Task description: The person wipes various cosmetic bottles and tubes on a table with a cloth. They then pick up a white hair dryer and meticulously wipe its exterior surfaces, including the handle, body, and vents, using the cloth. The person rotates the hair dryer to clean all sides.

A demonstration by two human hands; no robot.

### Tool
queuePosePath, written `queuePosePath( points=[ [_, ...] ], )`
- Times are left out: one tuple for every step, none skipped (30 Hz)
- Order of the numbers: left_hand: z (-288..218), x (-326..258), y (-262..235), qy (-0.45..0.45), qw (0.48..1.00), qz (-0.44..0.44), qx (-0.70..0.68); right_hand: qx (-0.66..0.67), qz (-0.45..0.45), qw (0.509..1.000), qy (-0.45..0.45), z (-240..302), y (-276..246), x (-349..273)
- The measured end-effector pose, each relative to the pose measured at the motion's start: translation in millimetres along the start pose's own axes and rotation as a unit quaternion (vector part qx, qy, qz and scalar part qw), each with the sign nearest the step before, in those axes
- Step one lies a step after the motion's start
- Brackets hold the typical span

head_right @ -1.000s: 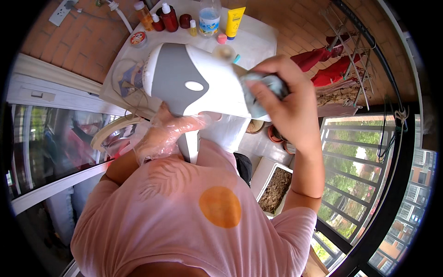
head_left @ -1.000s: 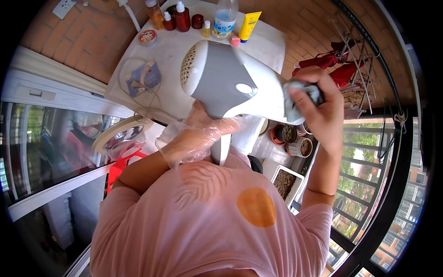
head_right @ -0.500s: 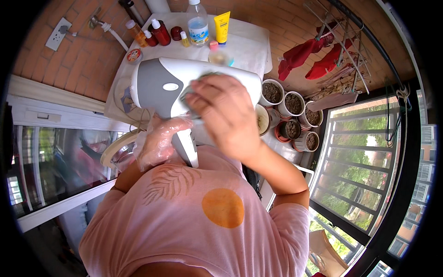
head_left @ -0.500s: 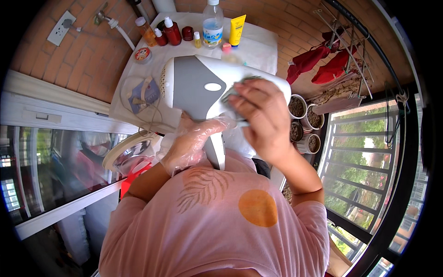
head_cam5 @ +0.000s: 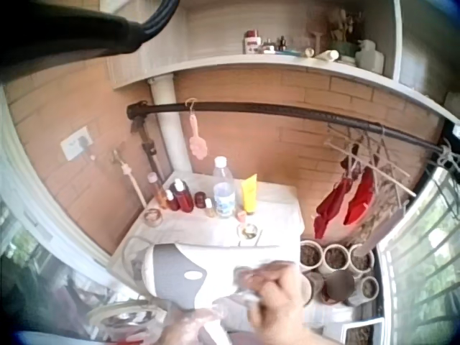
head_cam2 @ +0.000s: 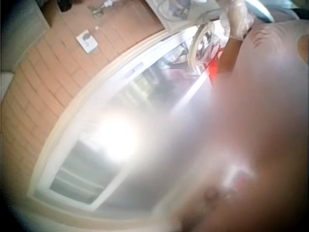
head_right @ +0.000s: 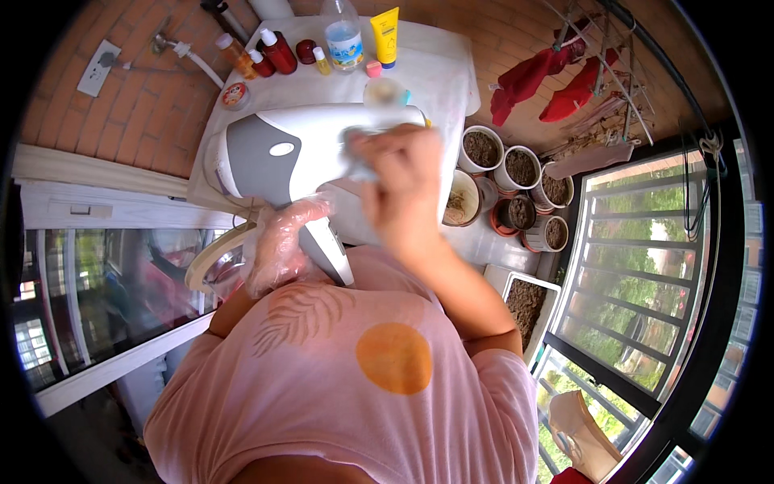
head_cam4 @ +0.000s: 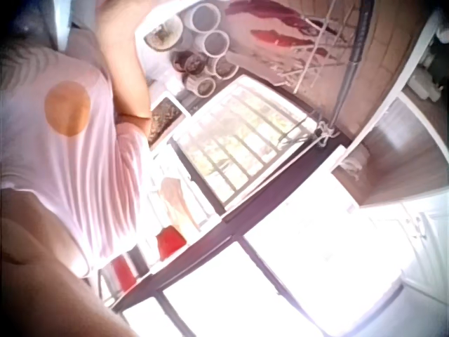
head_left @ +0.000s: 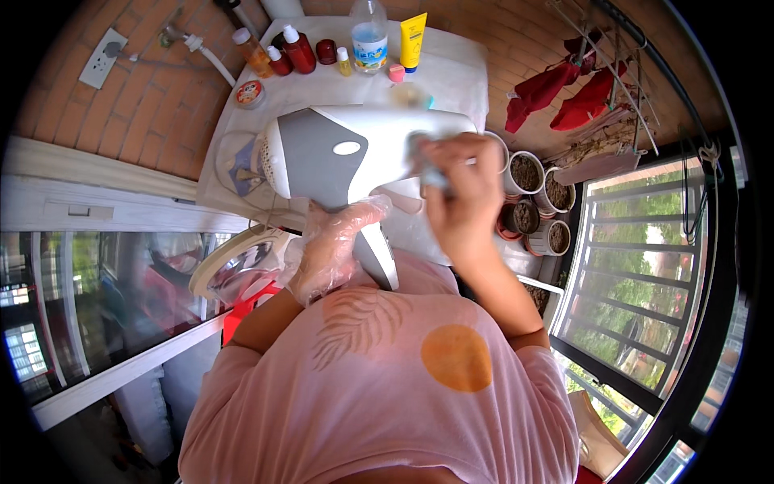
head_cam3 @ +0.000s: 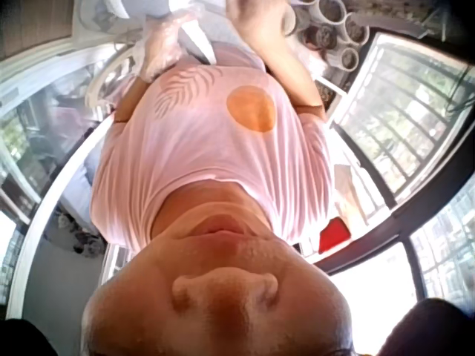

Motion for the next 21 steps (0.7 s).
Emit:
queuePosePath(
  points=[
    [3.7,0.3,-3.0,-0.01,1.0,-0.002,0.025,0.03,0.023,0.999,-0.037,18.5,4.9,-3.9],
    [8.5,0.6,-2.8,-0.033,0.999,0.0,0.012,0.034,0.013,0.998,-0.057,20.3,7.1,-4.9],
    [11.8,0.4,-5.8,-0.054,0.999,-0.002,-0.002,0.026,0.018,0.999,-0.03,12.7,6.3,-1.9],
    [13.6,0.9,-7.0,-0.072,0.997,-0.003,-0.015,0.018,0.02,1.0,-0.005,2.2,2.2,3.4],
    [9.9,3.9,-6.6,-0.045,0.998,-0.002,-0.042,0.038,0.004,0.997,0.063,-24.4,-1.6,7.2],
    [7.7,7.5,-5.3,-0.018,0.997,-0.001,-0.069,0.027,-0.008,0.994,0.102,-42.7,-4.3,11.3],
    [4.2,10.5,-3.3,0.01,0.995,0.0,-0.096,0.074,-0.021,0.988,0.132,-54.9,-6.2,13.9],
    [-8.0,13.8,-0.7,0.078,0.991,-0.009,-0.106,0.12,-0.034,0.979,0.162,-64.1,-8.0,16.5],
    [-19.8,15.9,5.2,0.144,0.983,-0.016,-0.115,0.165,-0.019,0.96,0.224,-78.3,-4.0,16.9],
    [-32.1,16.2,6.8,0.21,0.969,-0.022,-0.124,0.214,-0.007,0.939,0.27,-87.4,1.9,14.7],
    [-38.9,16.8,2.9,0.246,0.968,-0.024,-0.05,0.262,0.005,0.912,0.315,-94.9,10.7,11.0],
    [-40.5,13.7,7.7,0.203,0.977,-0.026,0.054,0.308,0.017,0.881,0.358,-101.9,19.9,6.7],
    [-49.5,4.9,14.7,0.159,0.974,-0.029,0.157,0.384,0.021,0.841,0.381,-105.9,28.2,2.5],
    [-49.3,18.7,17.6,0.256,0.938,0.028,0.234,0.429,0.014,0.812,0.395,-108.9,30.4,0.4],
    [-48.8,25.5,18.8,0.361,0.877,0.065,0.31,0.474,0.012,0.78,0.407,-109.5,34.9,-2.9],
    [-45.5,27.8,19.6,0.46,0.804,0.086,0.367,0.517,0.009,0.746,0.421,-109.5,38.3,-7.4],
    [-49.2,20.0,23.0,0.523,0.752,0.096,0.389,0.546,0.013,0.721,0.426,-104.7,41.4,-8.2],
    [-48.8,17.5,27.2,0.543,0.734,0.111,0.392,0.525,0.011,0.737,0.426,-107.5,39.5,-10.8],
    [-46.6,16.8,26.7,0.542,0.733,0.117,0.393,0.503,0.009,0.752,0.426,-112.0,36.6,-14.0],
    [-44.0,18.2,28.7,0.535,0.736,0.122,0.395,0.481,0.008,0.767,0.425,-117.1,33.1,-17.1],
    [-38.6,17.1,28.0,0.513,0.752,0.109,0.399,0.461,0.014,0.779,0.425,-122.2,30.9,-20.3]
  ],
)
Point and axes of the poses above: each hand's wrist, its own x-axis towards the middle knuckle, its own y-axis out of the palm, z = x × y, the point moved 10 cm from there along x, towards the middle knuckle, and after that the axes turned 14 degrees about y, right-handed, at the moved point
